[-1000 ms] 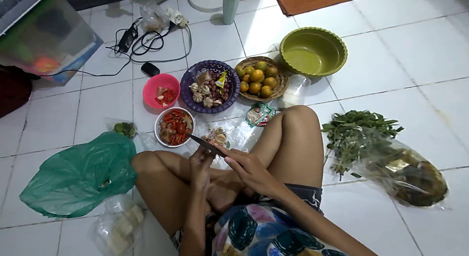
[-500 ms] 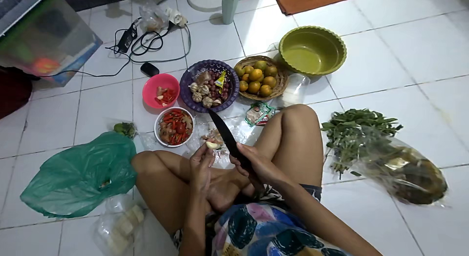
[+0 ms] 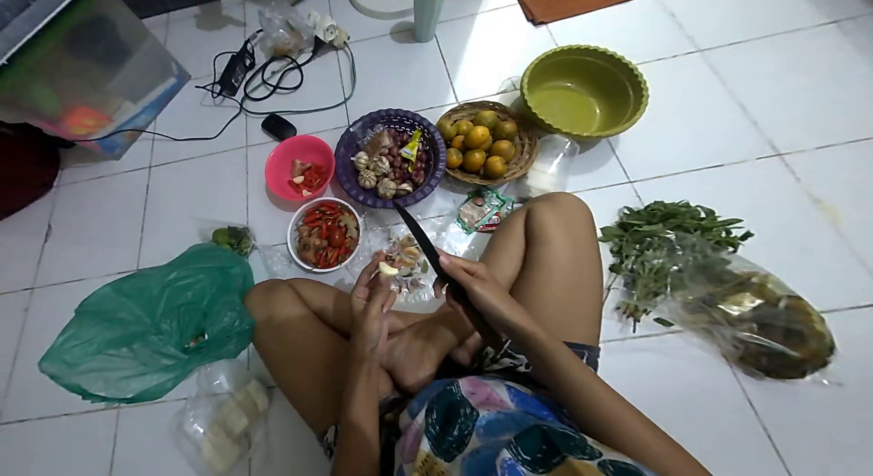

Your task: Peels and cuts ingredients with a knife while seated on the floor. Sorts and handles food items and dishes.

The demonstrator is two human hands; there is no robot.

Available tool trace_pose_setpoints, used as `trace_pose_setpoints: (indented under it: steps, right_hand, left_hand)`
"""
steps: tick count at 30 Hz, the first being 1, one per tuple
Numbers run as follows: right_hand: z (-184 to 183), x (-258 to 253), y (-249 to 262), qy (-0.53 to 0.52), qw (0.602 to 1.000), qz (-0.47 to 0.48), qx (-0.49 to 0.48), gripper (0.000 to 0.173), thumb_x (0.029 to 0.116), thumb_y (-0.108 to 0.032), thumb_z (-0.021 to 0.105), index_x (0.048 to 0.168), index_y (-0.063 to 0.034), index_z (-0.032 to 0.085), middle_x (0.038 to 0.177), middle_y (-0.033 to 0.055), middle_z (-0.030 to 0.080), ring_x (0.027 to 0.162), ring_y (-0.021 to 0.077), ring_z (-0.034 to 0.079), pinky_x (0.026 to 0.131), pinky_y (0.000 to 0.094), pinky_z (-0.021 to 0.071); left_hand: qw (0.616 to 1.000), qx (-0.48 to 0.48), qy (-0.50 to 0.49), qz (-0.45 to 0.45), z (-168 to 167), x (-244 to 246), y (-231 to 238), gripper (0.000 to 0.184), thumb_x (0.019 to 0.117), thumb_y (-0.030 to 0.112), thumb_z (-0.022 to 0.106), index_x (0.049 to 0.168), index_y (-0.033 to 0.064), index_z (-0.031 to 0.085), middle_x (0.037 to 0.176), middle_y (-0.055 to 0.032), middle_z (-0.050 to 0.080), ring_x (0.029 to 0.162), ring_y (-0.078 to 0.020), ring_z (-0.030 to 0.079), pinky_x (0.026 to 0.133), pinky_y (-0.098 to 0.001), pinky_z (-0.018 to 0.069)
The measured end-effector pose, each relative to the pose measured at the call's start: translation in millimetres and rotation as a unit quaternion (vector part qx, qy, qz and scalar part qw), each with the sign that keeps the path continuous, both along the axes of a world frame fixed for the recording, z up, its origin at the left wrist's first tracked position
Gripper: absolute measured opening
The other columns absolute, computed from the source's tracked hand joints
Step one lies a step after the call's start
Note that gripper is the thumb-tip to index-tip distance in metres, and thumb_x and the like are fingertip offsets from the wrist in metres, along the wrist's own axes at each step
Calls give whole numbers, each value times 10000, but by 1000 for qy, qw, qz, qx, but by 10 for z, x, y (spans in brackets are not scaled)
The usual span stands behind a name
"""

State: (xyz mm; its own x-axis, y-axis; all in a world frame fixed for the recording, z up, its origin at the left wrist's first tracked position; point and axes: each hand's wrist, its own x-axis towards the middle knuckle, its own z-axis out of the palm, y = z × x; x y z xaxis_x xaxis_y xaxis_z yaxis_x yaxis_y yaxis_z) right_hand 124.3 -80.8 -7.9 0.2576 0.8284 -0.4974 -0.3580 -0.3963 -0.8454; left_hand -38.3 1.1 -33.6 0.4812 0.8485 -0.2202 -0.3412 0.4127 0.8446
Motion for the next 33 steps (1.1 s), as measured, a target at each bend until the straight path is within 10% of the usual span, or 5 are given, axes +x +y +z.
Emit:
trace_pose_setpoints:
  steps: [8,16,22,26,33]
  right_hand:
    - [-54,-15,30,31,998,-6,-50,395,1139,-260,265,1176,-25,580,682,-28,618,431,8,443,427,156,389]
    - [-16,-136,-28,-143,986,71,38,444,1111,-231,358,1477,-24,500,787,-46,573,537,-14,422,503,163,379]
    - [-33,-328,-91,-348,924,103,122,456,1092,-331,395,1470,-150,575,987,97,706,751,125,590,726,318,506]
    - [74,-459,-105,-452,872,124,144,516,1086,-352,370,1487,-75,540,929,165,689,701,275,645,607,446,522]
    - [24,-498,-71,-527,827,91,173,509,1061,-385,401,1416,-97,625,758,111,606,531,210,535,467,358,434]
  left_hand:
    - [1000,-9,22,9,-34,-42,2,160,991,-4,460,1082,84,557,887,85,699,543,90,456,500,-94,368]
    - [998,-52,-23,-11,16,-15,34,366,1034,-15,313,1391,3,390,1115,13,697,529,88,440,488,-86,372]
    - [993,-109,-44,1,63,16,5,295,1040,0,294,1249,22,502,821,80,623,524,73,445,502,-80,392]
    - [990,-136,10,46,168,51,-75,355,969,-86,309,1151,84,562,806,96,684,631,49,591,603,-120,501]
    - [992,-120,-7,46,174,64,-120,353,971,-94,313,1155,77,561,963,52,746,832,-10,702,718,-174,571]
